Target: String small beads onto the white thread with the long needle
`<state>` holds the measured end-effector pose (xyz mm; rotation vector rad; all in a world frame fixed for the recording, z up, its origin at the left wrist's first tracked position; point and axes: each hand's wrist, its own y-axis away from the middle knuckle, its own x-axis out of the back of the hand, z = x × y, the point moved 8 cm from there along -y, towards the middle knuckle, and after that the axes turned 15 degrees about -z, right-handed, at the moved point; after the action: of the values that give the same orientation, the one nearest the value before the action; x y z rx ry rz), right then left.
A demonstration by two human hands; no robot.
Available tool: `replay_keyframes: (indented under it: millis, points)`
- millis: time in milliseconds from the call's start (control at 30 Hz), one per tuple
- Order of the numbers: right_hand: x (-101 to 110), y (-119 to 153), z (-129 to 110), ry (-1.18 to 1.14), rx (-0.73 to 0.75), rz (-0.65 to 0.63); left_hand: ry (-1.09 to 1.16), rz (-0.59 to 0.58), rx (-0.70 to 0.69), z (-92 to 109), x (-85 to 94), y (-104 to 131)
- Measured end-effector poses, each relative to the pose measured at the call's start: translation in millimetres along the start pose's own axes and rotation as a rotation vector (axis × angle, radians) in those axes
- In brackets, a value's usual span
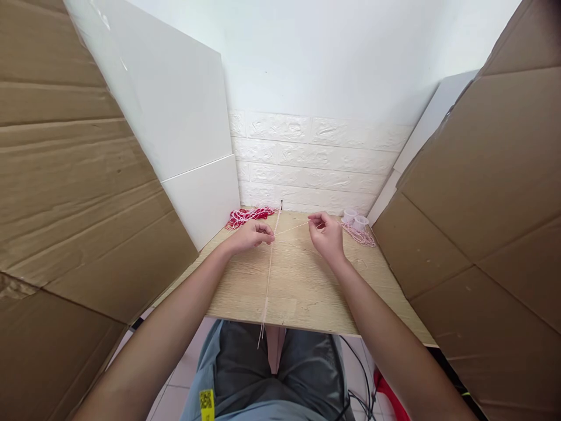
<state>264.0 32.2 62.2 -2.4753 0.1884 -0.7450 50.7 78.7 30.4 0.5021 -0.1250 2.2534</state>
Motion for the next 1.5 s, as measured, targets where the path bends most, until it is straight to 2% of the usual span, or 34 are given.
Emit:
replay_keyframes:
  millis: [167,367,467,700,800,867,900,967,1033,1167,1233,1300,1367,1500]
  points:
    - [8.6,-1.4,-0.6,0.07,0.045,0.038,0.025,0.039,0.014,-2.9,4.7,0.3]
    - [26.9,-0.4,17.8,-0.109,-0.091,0.214,0.087,0.024,0.0,-3.3,6.0,1.4]
    - [37.2,1.4,19.1,-0.21,-0.126,0.301,0.086,0.026,-0.008,-0.9,6.1,3.1]
    - [62.3,9.8,11.7,-0.448,-0.046,0.523,-0.069,0.074,0.037,-5.1,13.6,5.0]
    - [64.6,10.2,16.5,-0.51,-0.071,0.521,-0.189,0.054,0.068,-9.7,14.9,4.8]
    - [60.1,5.3,18.1,-0.468,-0.113,0.413,-0.254,0.029,0.095,-12.9,13.9,5.2]
    - [54.6,1.1,17.6,-0.41,-0.138,0.308,-0.286,0.018,0.11,-14.1,13.3,5.6]
    - [35.1,-6.7,16.6,-0.245,-0.2,0.011,-0.353,0.015,0.139,-15.9,13.1,6.8]
    - [7.2,-5.8,20.0,-0.092,-0.29,-0.344,-0.407,0.031,0.165,-17.0,14.4,8.1]
    - [-40.8,28.2,30.2,-0.004,-0.509,-1.017,-0.461,0.047,0.187,-17.9,17.2,8.9]
    - [-49.9,44.5,26.1,-0.028,-0.542,-1.227,-0.481,0.041,0.187,-17.7,17.5,8.6]
    - [-51.6,51.9,16.8,-0.074,-0.498,-1.336,-0.493,0.036,0.191,-17.8,17.6,8.5]
    - [-49.1,52.5,7.9,-0.106,-0.425,-1.371,-0.496,0.029,0.192,-17.6,17.2,8.4]
    - [-39.5,40.9,5.5,-0.03,-0.338,-1.267,-0.501,0.013,0.174,-16.3,15.9,7.8]
